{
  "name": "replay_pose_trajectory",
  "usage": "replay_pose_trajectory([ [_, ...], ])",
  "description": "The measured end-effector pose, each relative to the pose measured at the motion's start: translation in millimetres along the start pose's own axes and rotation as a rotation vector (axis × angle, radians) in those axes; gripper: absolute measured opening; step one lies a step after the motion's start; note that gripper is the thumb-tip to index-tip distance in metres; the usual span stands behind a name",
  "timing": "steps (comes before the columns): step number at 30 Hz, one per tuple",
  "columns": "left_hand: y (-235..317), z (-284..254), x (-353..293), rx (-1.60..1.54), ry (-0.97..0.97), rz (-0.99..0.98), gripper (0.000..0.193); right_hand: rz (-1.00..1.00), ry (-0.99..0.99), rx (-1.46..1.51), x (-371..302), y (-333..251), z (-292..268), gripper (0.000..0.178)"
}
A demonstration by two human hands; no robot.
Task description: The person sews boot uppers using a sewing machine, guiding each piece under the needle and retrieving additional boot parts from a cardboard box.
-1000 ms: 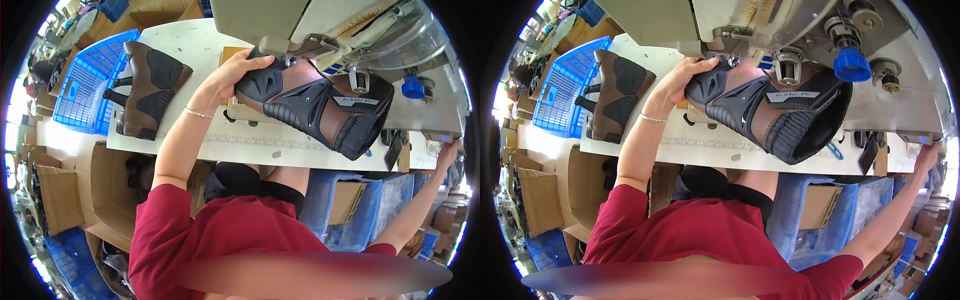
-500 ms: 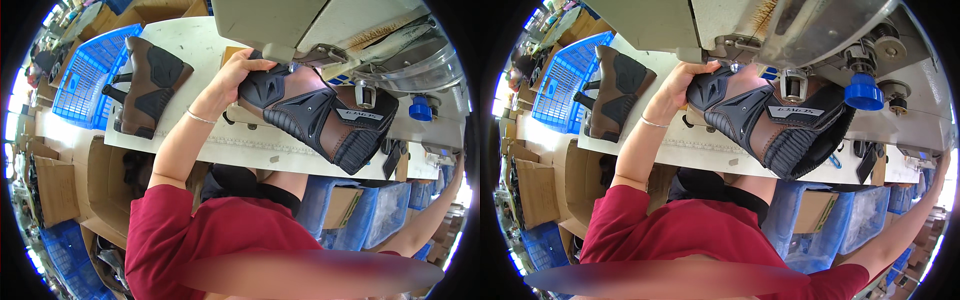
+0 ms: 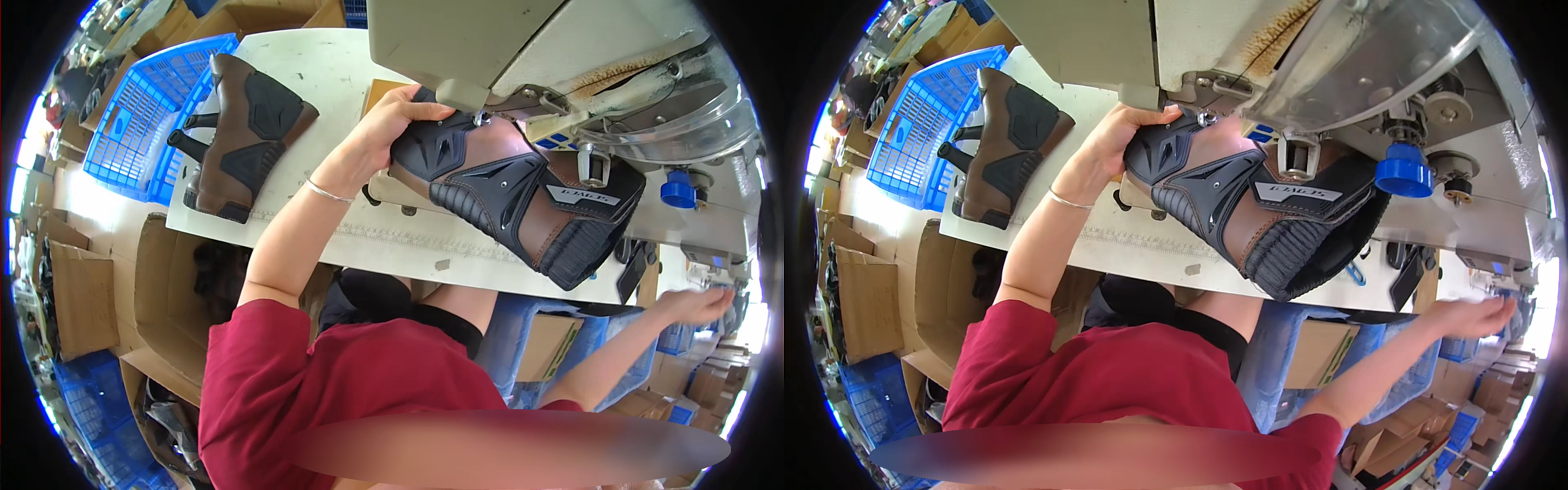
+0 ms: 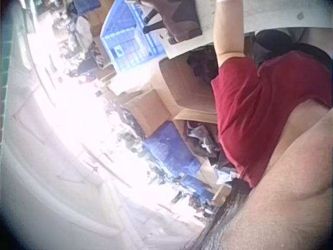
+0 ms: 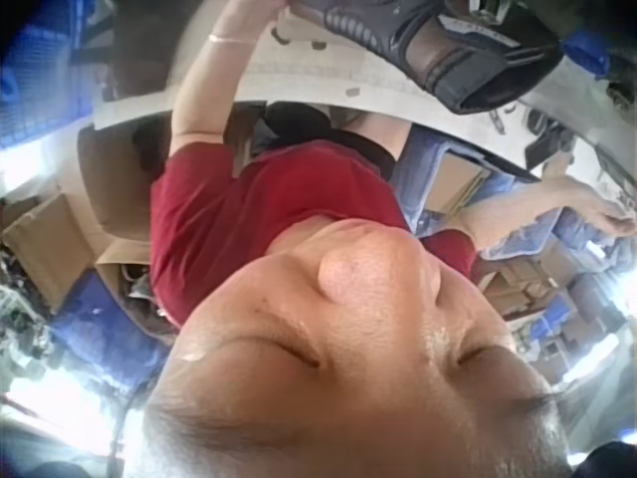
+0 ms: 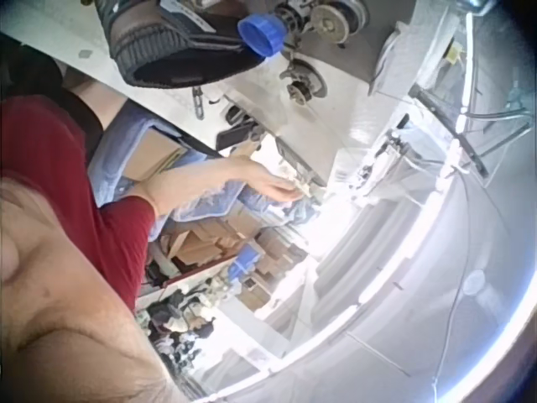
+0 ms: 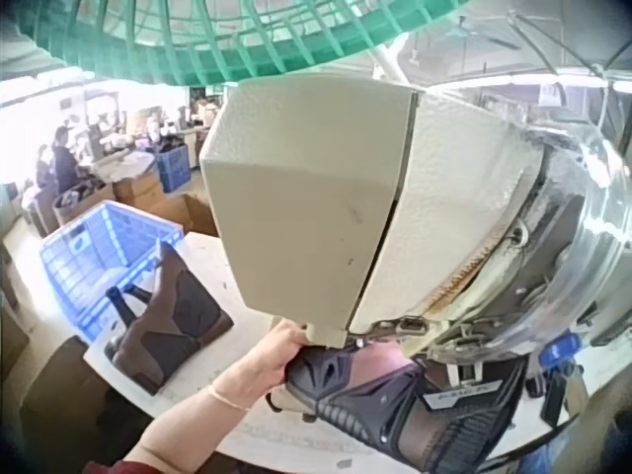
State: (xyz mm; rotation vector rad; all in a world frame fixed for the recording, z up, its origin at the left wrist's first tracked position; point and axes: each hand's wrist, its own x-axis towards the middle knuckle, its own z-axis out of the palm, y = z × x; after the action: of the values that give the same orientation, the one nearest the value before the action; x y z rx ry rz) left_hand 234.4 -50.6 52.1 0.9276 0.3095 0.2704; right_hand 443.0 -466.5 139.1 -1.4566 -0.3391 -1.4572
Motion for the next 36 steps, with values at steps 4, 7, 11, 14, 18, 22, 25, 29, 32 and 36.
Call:
replay_pose_trajectory([
  [4,2.3,2.6,-3.6,0.007,-0.025,-0.024,0.026,-0.731,-0.793,0.156,-87.4,-158.2,-4.3,0.041],
  [7,-0.6,5.8,-12.7,-0.037,-0.040,0.011,0.025,-0.848,-0.992,0.064,-118.6,-185.0,12.0,0.041],
  [11,-20.7,15.8,-29.7,-0.050,0.099,0.154,0.026,-0.643,-0.955,0.147,-127.9,-147.0,36.0,0.029],
  [14,-26.8,19.0,-30.8,-0.032,0.135,0.232,0.025,-0.571,-1.010,0.186,-125.3,-133.8,36.0,0.036],
  [18,-12.8,8.5,-16.7,0.009,-0.012,0.218,0.021,-0.791,-0.963,-0.017,-134.2,-161.9,15.0,0.036],
  [22,-0.6,-1.9,-5.5,0.073,-0.108,0.097,0.022,-0.758,-0.871,-0.009,-152.0,-182.5,9.7,0.032],
  [25,-3.7,-2.4,-7.0,0.072,-0.083,0.138,0.024,-0.661,-0.880,0.009,-152.8,-181.1,12.3,0.034],
  [29,-9.7,0.4,-10.2,0.060,-0.060,0.191,0.025,-0.618,-0.945,0.018,-145.9,-174.4,15.2,0.036],
  [32,-11.1,1.4,-11.6,0.045,-0.066,0.170,0.026,-0.619,-0.957,0.021,-143.5,-170.6,17.2,0.037],
  [36,-15.5,5.0,-15.1,0.066,-0.020,0.211,0.029,-0.625,-0.993,0.011,-138.1,-162.7,21.3,0.036],
])
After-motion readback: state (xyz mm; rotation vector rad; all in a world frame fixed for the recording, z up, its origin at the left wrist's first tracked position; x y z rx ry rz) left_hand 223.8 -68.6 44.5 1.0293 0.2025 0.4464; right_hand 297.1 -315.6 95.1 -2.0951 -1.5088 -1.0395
